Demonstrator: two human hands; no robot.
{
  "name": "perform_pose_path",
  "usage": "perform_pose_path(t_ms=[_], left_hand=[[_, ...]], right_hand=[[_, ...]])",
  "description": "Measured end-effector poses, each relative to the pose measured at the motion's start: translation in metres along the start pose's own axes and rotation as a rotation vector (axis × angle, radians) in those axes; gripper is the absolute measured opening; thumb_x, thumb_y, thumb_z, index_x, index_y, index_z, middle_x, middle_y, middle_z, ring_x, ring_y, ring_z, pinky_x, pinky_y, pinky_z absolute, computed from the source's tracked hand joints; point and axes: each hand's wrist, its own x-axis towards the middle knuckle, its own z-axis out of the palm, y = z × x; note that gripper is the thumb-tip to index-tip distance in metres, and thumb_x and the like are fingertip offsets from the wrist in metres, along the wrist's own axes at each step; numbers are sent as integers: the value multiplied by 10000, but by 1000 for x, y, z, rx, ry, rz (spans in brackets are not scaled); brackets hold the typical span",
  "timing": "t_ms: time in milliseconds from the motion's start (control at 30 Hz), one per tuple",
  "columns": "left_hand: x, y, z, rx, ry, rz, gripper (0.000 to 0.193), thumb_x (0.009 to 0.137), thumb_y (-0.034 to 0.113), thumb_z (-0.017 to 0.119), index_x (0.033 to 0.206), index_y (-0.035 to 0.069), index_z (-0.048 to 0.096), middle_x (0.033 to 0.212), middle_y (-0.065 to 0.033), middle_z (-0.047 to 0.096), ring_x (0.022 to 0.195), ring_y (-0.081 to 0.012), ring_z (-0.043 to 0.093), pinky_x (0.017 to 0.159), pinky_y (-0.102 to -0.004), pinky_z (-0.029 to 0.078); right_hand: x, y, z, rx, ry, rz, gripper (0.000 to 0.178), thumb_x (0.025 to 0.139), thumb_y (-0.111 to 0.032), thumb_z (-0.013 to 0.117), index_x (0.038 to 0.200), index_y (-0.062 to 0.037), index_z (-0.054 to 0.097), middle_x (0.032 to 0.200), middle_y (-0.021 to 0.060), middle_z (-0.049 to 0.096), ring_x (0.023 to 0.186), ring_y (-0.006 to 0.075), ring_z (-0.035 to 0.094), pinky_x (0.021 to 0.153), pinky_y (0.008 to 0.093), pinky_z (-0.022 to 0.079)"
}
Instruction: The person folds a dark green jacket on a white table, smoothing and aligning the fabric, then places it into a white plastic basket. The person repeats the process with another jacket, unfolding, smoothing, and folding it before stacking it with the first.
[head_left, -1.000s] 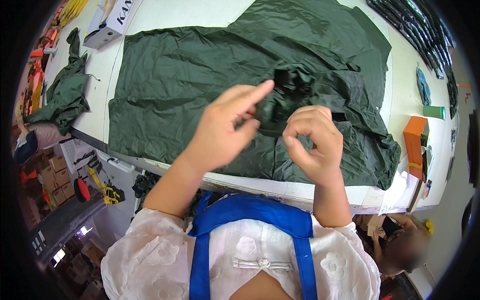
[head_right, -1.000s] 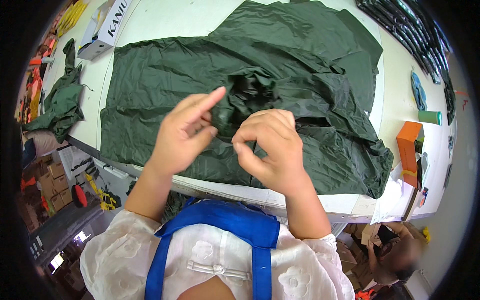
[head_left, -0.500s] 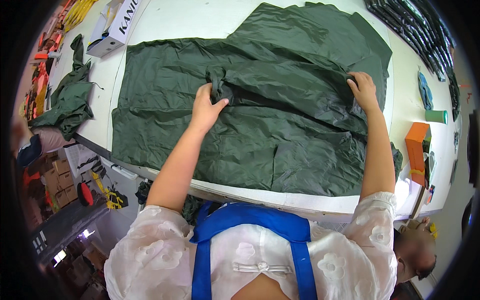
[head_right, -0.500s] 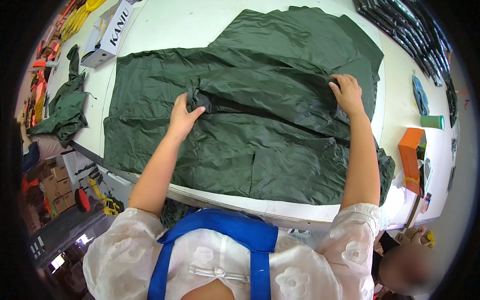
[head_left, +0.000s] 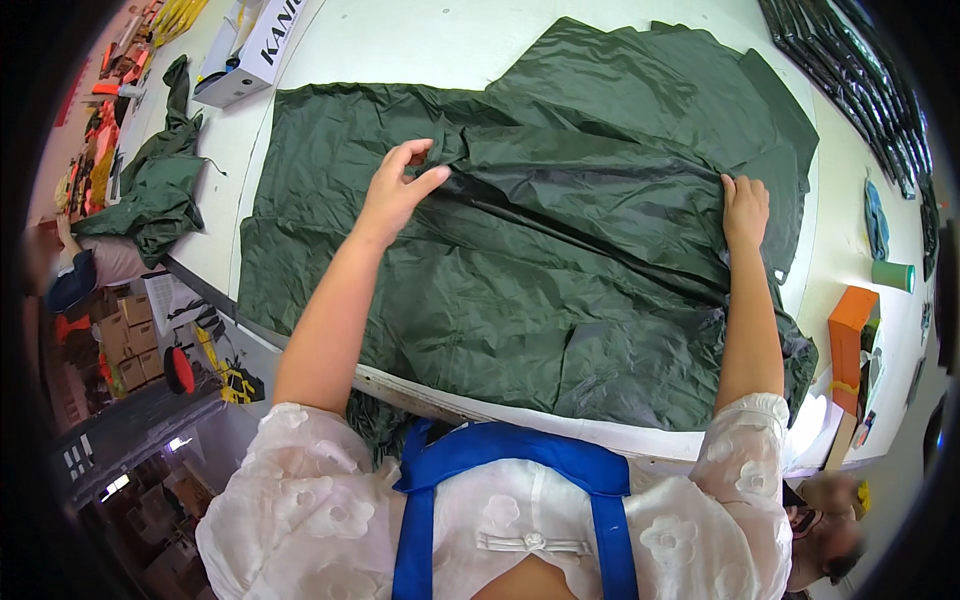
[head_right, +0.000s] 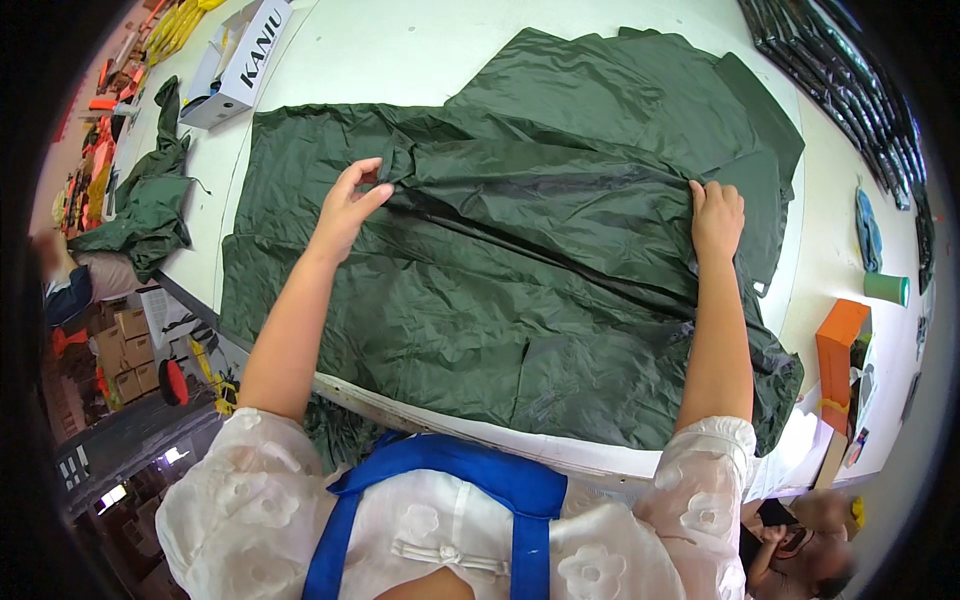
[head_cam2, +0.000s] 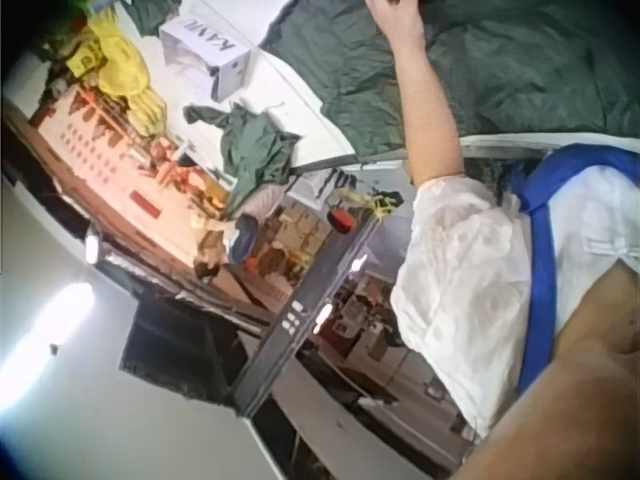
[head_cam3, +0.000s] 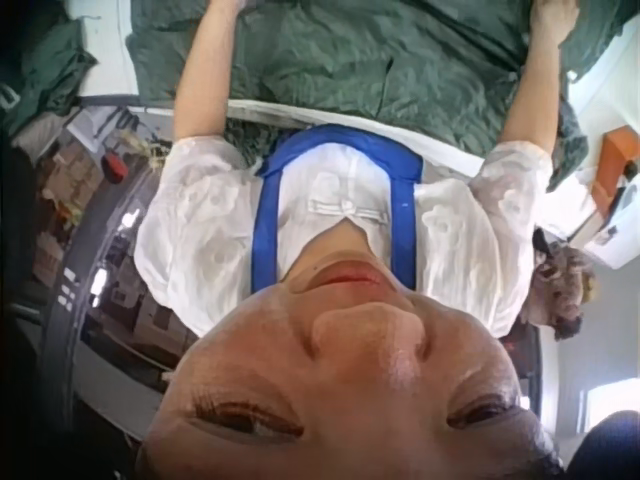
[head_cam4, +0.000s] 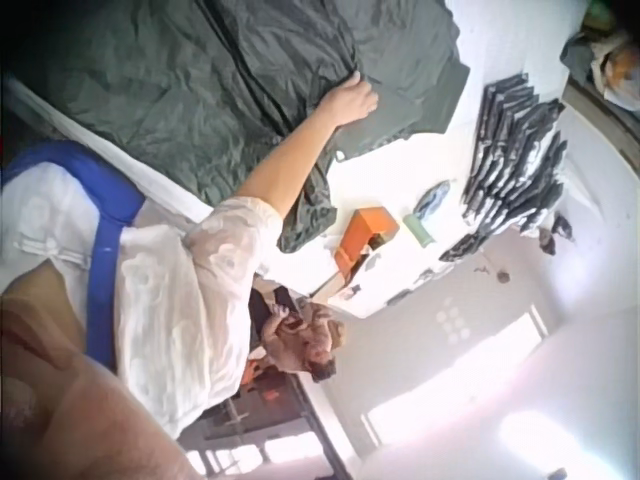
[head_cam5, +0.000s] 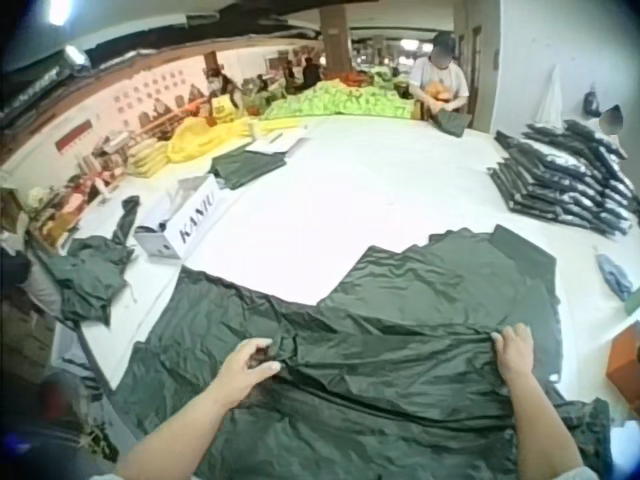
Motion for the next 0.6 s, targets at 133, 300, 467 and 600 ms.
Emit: perform_pose_path(t_ms=[133,300,467,600], left_hand=[[15,4,17,259,299,229,257,925,215,611,1074,6,602,792,0,618,736,-99,530,690,-242,447],[58,-31,1,502,349,22,333,934,307,576,1167,70,550,895,-187,669,842,-378,642,721,-416,497],[83,-5,0,623,213,171,325,875,342,623,1052,68,624,876,-169,671,835,-324,649,755,-388,496],[94,15,-8,482,381,124,234,930,257,561,940,34,631,706,-134,617,649,-250,596,649,-348,468]], right_hand=[[6,1,3,154,85,22,315,893,-345,612,826,-43,553,873,145,534,828,355,544,703,438,452],[9,-2,15,144,101,39,297,880,-314,639,875,-36,535,875,161,525,785,377,543,679,444,453],[-1,-2,20,215,136,70,303,869,-299,658,908,-28,528,896,159,542,803,369,544,692,429,451],[0,-2,22,248,153,58,284,880,-272,649,907,-21,520,884,143,556,813,351,540,722,413,448]])
